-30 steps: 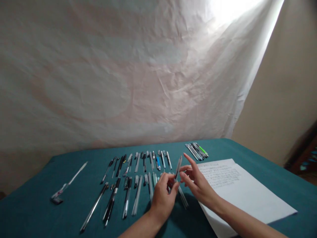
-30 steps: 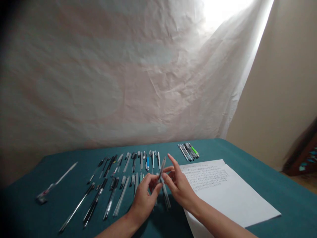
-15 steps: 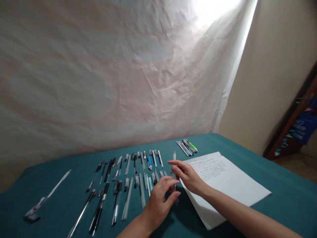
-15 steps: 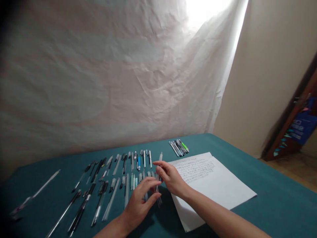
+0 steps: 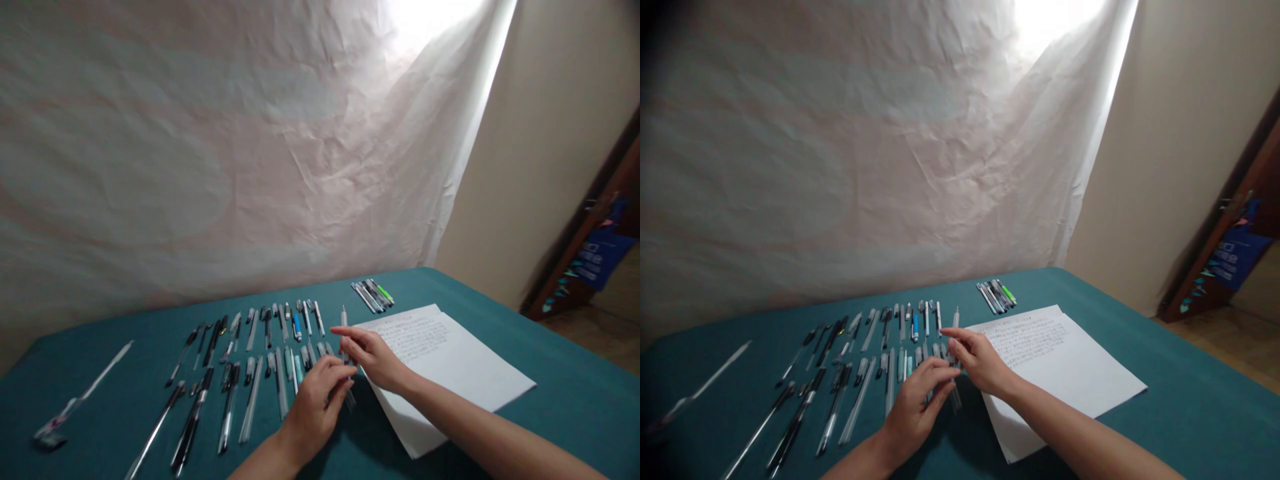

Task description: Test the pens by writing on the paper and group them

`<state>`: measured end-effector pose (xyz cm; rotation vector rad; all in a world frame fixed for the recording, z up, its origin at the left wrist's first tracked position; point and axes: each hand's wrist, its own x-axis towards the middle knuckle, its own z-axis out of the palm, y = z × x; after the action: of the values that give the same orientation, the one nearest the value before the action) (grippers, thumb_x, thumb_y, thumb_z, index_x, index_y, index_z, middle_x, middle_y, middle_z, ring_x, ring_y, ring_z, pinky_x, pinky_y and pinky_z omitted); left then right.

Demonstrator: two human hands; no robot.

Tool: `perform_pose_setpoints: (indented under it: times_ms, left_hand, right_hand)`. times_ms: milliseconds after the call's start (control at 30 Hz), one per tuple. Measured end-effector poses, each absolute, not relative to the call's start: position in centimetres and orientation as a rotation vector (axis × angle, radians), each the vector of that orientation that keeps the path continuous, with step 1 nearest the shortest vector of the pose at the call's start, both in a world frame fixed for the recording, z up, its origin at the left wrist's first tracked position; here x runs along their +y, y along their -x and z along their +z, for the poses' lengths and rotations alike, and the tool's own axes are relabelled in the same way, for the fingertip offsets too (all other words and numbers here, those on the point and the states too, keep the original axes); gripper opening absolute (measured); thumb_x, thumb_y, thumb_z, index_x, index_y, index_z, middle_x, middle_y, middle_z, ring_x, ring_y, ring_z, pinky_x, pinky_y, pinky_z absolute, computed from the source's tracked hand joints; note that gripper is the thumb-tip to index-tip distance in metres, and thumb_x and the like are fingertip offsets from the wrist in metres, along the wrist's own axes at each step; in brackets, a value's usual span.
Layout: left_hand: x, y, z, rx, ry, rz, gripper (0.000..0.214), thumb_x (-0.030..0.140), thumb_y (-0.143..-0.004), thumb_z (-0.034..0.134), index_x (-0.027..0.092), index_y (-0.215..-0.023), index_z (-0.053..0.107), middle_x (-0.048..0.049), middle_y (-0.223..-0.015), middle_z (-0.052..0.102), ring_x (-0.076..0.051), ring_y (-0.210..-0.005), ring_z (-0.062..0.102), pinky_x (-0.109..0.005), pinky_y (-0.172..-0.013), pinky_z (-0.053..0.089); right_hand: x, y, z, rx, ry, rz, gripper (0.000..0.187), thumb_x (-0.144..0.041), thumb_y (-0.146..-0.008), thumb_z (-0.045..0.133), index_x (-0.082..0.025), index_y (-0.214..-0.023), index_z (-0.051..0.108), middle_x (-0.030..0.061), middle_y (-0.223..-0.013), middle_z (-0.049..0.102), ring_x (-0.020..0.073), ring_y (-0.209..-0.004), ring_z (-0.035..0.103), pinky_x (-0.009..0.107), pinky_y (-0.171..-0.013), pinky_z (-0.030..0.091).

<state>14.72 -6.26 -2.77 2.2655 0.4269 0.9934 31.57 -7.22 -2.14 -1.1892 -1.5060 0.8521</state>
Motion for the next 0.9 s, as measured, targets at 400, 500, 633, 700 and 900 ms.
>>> perform_pose_setpoints:
  times_ms: [400, 500, 633, 700, 900]
  left_hand:
    - [-7.8, -14.9, -2.6, 0.538, -2.515, 0.605, 0.060, 0.041, -0.091, 0.040, 0.023, -0.141, 0.012, -0.0094, -0.143, 0.030, -0.022, -0.124, 0.037, -0.040, -0.103, 0.031]
    - [-8.2, -15.1, -2.3, 0.409, -2.711, 0.362, 0.053, 0.048, -0.090, 0.036, 0.024, -0.137, 0.029, -0.0069, -0.143, 0.031, -0.027, -0.130, 0.026, -0.048, -0.106, 0.021]
    - [-8.1, -15.2, -1.8, 0.356, -2.784, 0.243, 0.053, 0.053, -0.089, 0.033, 0.025, -0.134, 0.034, -0.0051, -0.142, 0.034, -0.028, -0.131, 0.024, -0.051, -0.106, 0.018]
    - [-8.0, -15.2, -1.7, 0.325, -2.796, 0.235, 0.054, 0.056, -0.088, 0.031, 0.027, -0.134, 0.034, -0.0043, -0.142, 0.034, -0.029, -0.131, 0.026, -0.053, -0.105, 0.018]
    - [-7.8, -15.2, -1.8, 0.287, -2.805, 0.234, 0.053, 0.056, -0.088, 0.029, 0.030, -0.135, 0.032, -0.0019, -0.141, 0.036, -0.029, -0.131, 0.024, -0.053, -0.105, 0.016]
  right_hand:
    - [-6.1, -35.8, 0.7, -1.393, 1.256, 0.494, 0.044, -0.025, -0.082, 0.044, -0.017, -0.124, 0.048, 0.0050, -0.086, 0.058, 0.0144, -0.073, 0.053, 0.028, -0.068, 0.045]
    - [-6.2, -38.7, 0.3, -1.344, 1.315, 0.357, 0.053, -0.025, -0.076, 0.054, -0.017, -0.127, 0.044, 0.0035, -0.083, 0.058, 0.0150, -0.073, 0.053, 0.028, -0.070, 0.045]
    - [-8.2, -42.1, -1.2, -1.260, 1.437, 0.418, 0.048, -0.042, -0.081, 0.050, -0.015, -0.120, 0.052, 0.0040, -0.074, 0.058, 0.0146, -0.063, 0.053, 0.027, -0.060, 0.046]
    - [-9.7, -43.8, -2.0, -1.196, 1.471, 0.492, 0.050, -0.049, -0.083, 0.044, -0.014, -0.117, 0.055, 0.0040, -0.071, 0.059, 0.0141, -0.059, 0.053, 0.027, -0.056, 0.045]
    - [-13.2, -49.0, -3.9, -1.092, 1.642, 0.374, 0.040, -0.052, -0.074, 0.056, -0.014, -0.083, 0.064, 0.0019, -0.060, 0.058, 0.0133, -0.053, 0.052, 0.024, -0.049, 0.041]
